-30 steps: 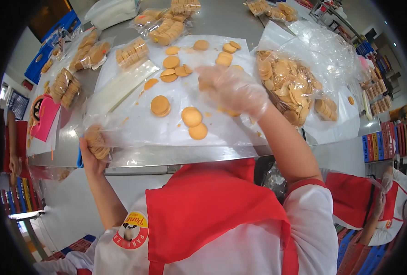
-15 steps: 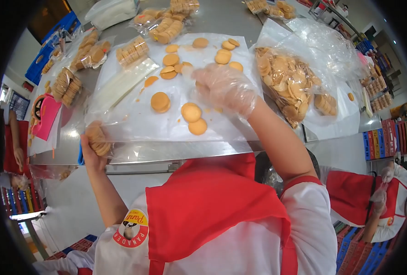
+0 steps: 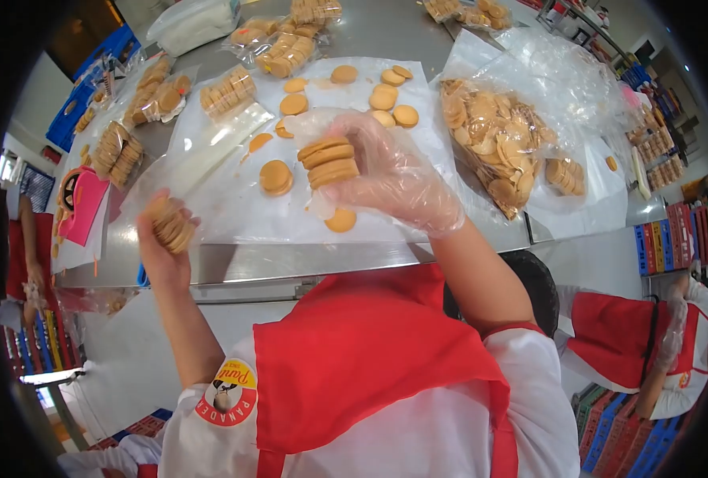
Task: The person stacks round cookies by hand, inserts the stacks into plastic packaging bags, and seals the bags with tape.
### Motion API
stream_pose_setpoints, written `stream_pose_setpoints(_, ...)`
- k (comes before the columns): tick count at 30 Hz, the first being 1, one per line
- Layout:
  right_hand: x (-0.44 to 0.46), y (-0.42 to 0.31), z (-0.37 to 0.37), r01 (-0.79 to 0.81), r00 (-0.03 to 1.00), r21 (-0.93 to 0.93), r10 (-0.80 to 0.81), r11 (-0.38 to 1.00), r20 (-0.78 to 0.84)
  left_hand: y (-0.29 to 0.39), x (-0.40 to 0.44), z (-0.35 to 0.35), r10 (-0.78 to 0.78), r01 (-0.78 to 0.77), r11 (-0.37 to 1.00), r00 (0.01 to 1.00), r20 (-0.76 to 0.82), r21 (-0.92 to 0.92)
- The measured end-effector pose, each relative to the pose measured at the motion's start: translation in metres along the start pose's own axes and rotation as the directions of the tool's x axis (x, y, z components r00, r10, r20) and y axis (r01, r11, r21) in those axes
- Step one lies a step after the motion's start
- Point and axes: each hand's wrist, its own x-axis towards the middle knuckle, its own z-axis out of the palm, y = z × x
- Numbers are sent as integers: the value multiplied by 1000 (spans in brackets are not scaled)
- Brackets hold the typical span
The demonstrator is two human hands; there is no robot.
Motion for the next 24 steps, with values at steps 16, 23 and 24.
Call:
stream_pose_setpoints(16, -34, -20, 19, 231, 958, -795, -274, 562, 84, 3, 4, 54, 36, -71, 978, 983, 178, 195)
stream_pose_setpoints(23, -36, -16, 12, -16, 990, 323, 60, 946, -128, 2, 9, 64, 43, -41, 999, 938, 343, -11)
stream_pose_setpoints(24, -33, -20, 9, -42, 987, 340, 92, 939, -133, 1, 10, 65, 32, -30, 999, 928, 372, -11)
